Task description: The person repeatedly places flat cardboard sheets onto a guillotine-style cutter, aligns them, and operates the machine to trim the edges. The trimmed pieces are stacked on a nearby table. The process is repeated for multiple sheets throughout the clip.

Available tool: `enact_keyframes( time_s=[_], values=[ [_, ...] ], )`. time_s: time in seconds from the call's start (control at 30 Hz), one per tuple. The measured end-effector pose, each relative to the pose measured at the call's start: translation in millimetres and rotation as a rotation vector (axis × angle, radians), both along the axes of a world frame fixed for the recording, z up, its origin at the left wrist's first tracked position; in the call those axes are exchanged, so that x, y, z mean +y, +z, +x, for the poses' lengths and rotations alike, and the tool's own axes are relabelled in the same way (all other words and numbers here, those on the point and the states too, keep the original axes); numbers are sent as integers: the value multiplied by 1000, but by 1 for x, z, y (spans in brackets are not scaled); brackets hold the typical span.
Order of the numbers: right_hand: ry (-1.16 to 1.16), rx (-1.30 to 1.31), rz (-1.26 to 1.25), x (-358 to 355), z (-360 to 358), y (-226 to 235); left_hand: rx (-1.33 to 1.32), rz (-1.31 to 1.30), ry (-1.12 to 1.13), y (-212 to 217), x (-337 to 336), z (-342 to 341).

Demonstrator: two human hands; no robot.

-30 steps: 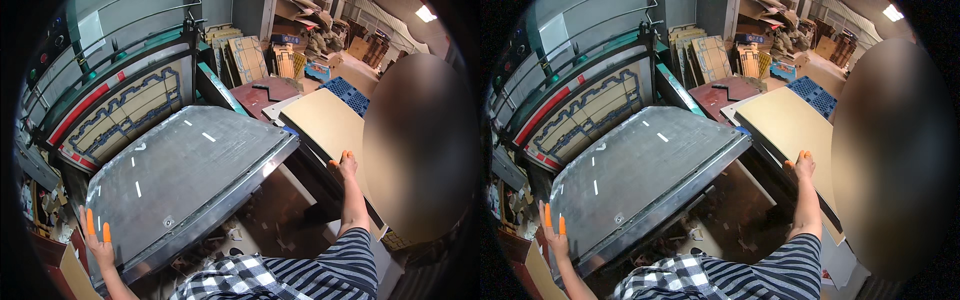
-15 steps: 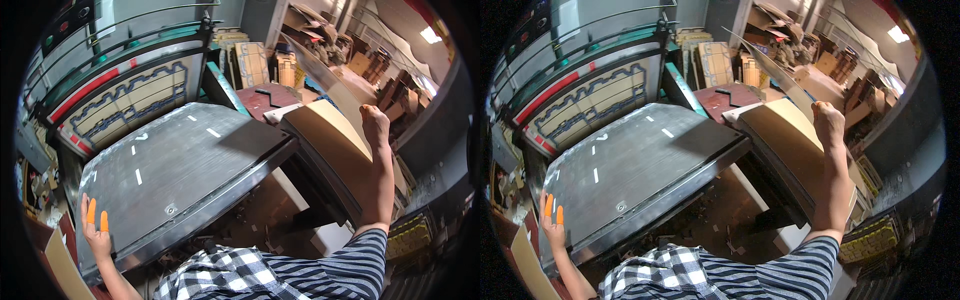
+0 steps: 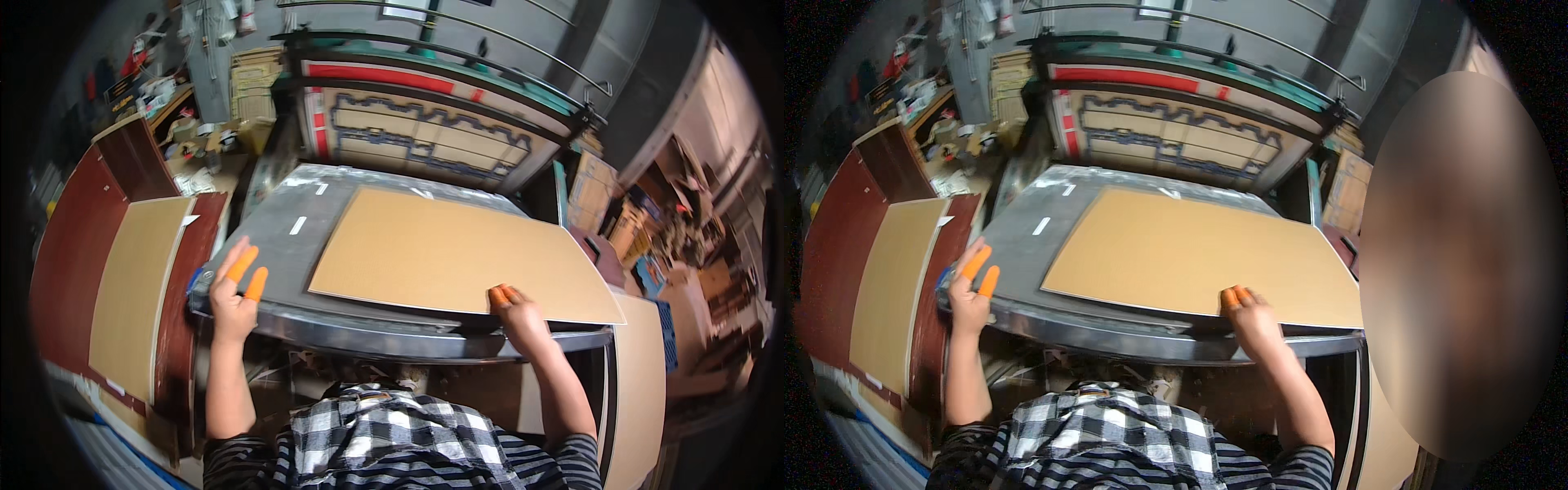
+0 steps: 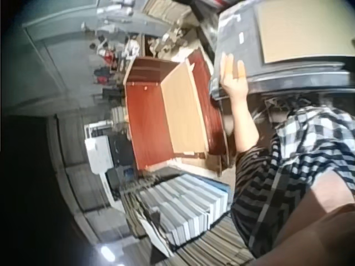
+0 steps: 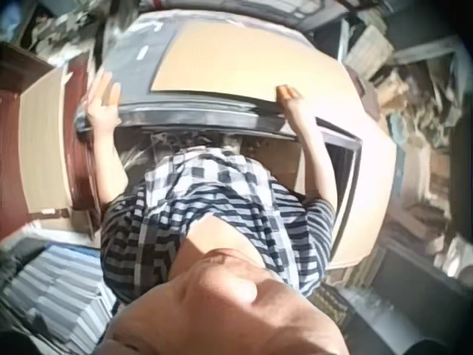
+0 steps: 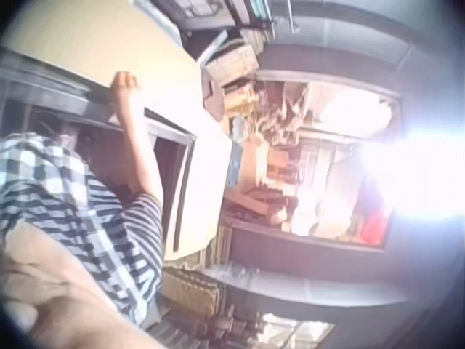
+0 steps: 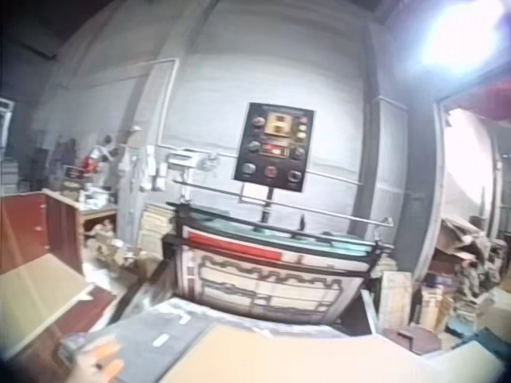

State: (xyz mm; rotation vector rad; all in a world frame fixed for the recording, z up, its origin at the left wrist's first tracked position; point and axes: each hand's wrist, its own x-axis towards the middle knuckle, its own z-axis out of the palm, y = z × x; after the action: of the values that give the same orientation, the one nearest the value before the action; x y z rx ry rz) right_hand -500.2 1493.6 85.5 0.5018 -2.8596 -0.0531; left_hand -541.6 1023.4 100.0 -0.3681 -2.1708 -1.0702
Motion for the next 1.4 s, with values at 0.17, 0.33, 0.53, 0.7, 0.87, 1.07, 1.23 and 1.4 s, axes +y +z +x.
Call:
enact_keyframes(
  time_s=[0.17,0.33,0.53,0.7,0.87,1.07,1.23,1.4],
  values=[
    [36,-294,-255,-57,-69,-25,-78,-13,42,-4,-24,21],
    [185,-252,-135,-90,-72,-14,-130,7,75,-21,-40,40],
    [47,-445,-533,-85,-128,-57,-158,24,23,-18,-37,33],
    [13,-448,-367,-96,-152,-32,-145,-7,-47,-15,-16,15],
    [127,-666,31,-97,-177,-5,-149,-309,-276,-9,39,-25],
    [20,-812,-194,-71,-210,-42,-383,-803,-373,-29,125,-84],
    [159,-778,-215,-60,-236,-75,-681,-784,-456,-32,172,-99],
    [45,-775,-172,-87,-204,-33,-834,-1042,-290,-40,179,-86]
  ],
)
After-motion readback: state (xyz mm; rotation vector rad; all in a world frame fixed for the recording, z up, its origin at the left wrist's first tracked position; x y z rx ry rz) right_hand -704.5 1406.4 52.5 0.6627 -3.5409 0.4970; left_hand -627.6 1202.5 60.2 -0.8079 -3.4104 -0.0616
